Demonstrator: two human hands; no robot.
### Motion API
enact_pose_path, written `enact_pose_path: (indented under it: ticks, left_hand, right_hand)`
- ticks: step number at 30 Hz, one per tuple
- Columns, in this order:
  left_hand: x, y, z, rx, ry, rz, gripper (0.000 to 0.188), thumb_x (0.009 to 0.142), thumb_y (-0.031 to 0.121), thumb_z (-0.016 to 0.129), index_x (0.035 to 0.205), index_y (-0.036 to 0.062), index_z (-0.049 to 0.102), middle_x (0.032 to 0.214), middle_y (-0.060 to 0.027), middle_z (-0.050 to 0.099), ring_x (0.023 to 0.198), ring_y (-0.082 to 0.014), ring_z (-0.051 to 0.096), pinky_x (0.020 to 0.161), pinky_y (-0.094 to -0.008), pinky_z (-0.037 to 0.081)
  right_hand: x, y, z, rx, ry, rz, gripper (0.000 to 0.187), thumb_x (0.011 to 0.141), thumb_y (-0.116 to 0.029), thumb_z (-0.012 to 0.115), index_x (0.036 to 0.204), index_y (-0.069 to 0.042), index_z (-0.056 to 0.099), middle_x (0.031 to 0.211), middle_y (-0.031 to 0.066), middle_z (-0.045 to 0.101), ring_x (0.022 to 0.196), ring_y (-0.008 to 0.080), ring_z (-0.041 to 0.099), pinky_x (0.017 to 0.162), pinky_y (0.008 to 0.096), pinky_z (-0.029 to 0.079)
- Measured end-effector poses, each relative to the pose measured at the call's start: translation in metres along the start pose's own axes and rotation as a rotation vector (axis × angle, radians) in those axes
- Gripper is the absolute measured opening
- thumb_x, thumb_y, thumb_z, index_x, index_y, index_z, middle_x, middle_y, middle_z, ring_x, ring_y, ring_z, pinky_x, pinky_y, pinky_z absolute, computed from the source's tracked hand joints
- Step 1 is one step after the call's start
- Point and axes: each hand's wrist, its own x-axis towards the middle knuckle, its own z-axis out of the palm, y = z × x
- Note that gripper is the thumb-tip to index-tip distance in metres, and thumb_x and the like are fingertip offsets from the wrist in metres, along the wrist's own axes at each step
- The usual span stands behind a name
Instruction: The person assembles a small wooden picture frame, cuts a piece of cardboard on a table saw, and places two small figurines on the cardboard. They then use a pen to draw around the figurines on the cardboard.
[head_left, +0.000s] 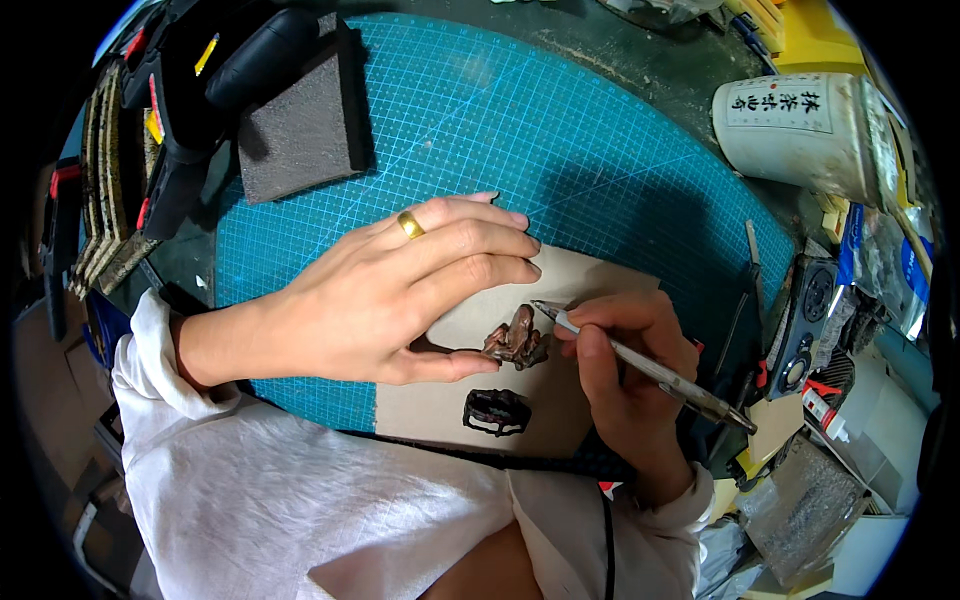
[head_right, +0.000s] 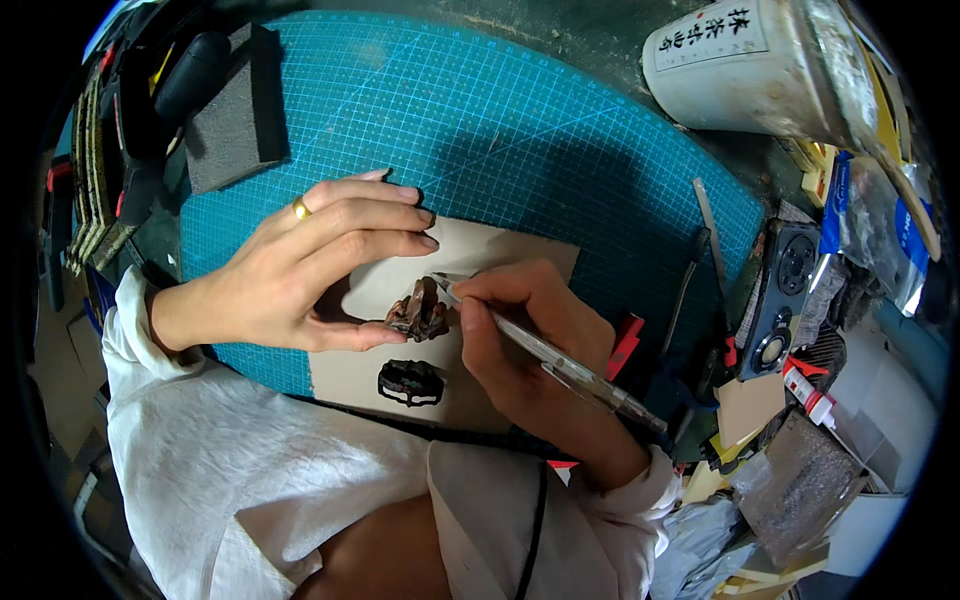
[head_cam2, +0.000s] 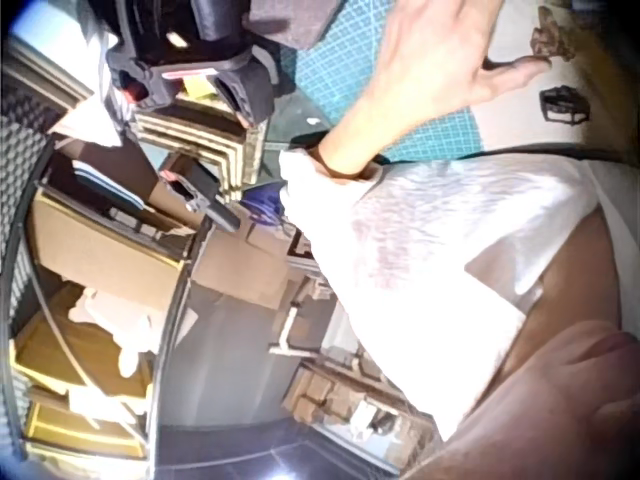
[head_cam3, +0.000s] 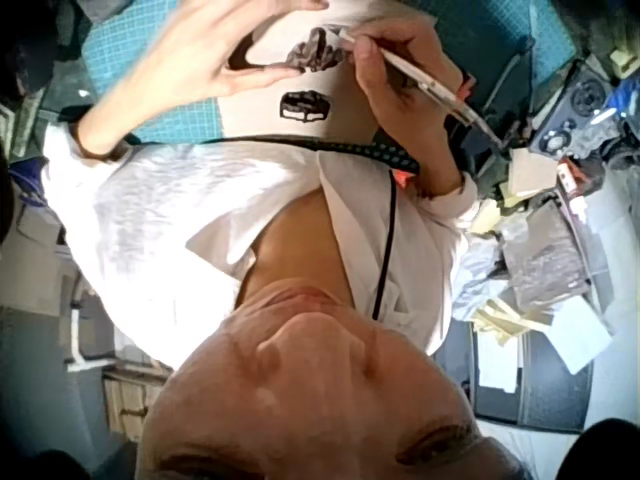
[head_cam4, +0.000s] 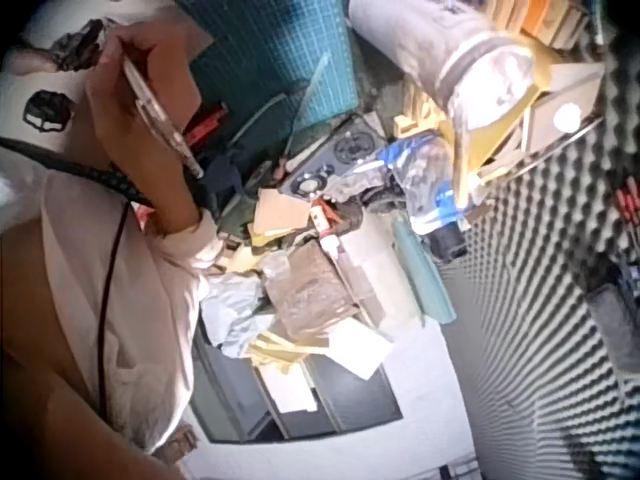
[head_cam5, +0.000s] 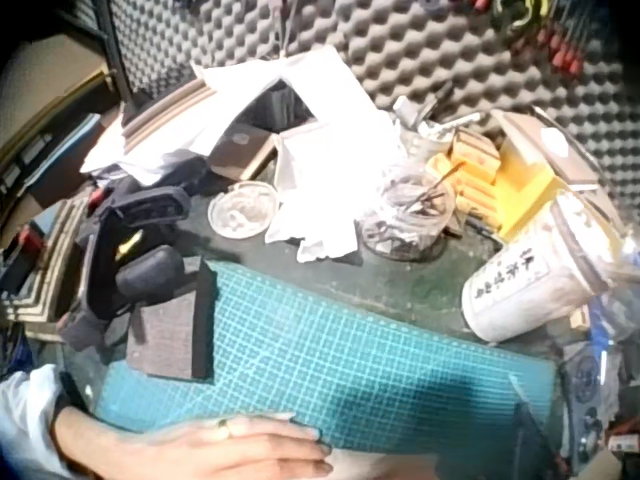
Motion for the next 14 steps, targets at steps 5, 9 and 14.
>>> enact_pose_path:
  ticks: [5, 9, 14]
  left_hand:
    - [0.0015, -0.0010, -0.0029, -0.005, -0.004, 0.006, 0.059, 0.070, 0.033, 0.082, 0.117, 0.0019, 0.063, 0.121, -0.0128, 0.059, 0.120, -0.0309, 0.054, 0.102, -0.0461, 0.044]
    - [0.0006, -0.0018, -0.0012, -0.002, 0.007, 0.008, 0.058, 0.071, 0.034, 0.081, 0.116, 0.0017, 0.063, 0.121, -0.0129, 0.059, 0.120, -0.0305, 0.054, 0.102, -0.0460, 0.043]
    - [0.0010, -0.0030, -0.0008, -0.014, 0.011, 0.009, 0.058, 0.071, 0.034, 0.081, 0.116, 0.0021, 0.063, 0.121, -0.0127, 0.059, 0.120, -0.0307, 0.054, 0.104, -0.0475, 0.043]
  right_hand:
    - [0.0034, -0.0035, 0.0001, -0.059, -0.014, -0.037, 0.015, 0.083, 0.000, 0.068, 0.096, -0.004, 0.061, 0.080, 0.0076, 0.066, 0.066, 0.0117, 0.064, 0.058, 0.0230, 0.049]
    - [0.0053, -0.0047, -0.0017, -0.071, -0.040, -0.060, 0.016, 0.082, 0.000, 0.068, 0.096, -0.005, 0.061, 0.084, 0.0093, 0.067, 0.069, 0.0154, 0.066, 0.060, 0.0251, 0.051]
    - [0.0064, -0.0055, -0.0016, -0.079, -0.044, -0.080, 0.016, 0.082, 0.000, 0.068, 0.096, -0.005, 0.062, 0.088, 0.0097, 0.068, 0.073, 0.0189, 0.068, 0.062, 0.0263, 0.053]
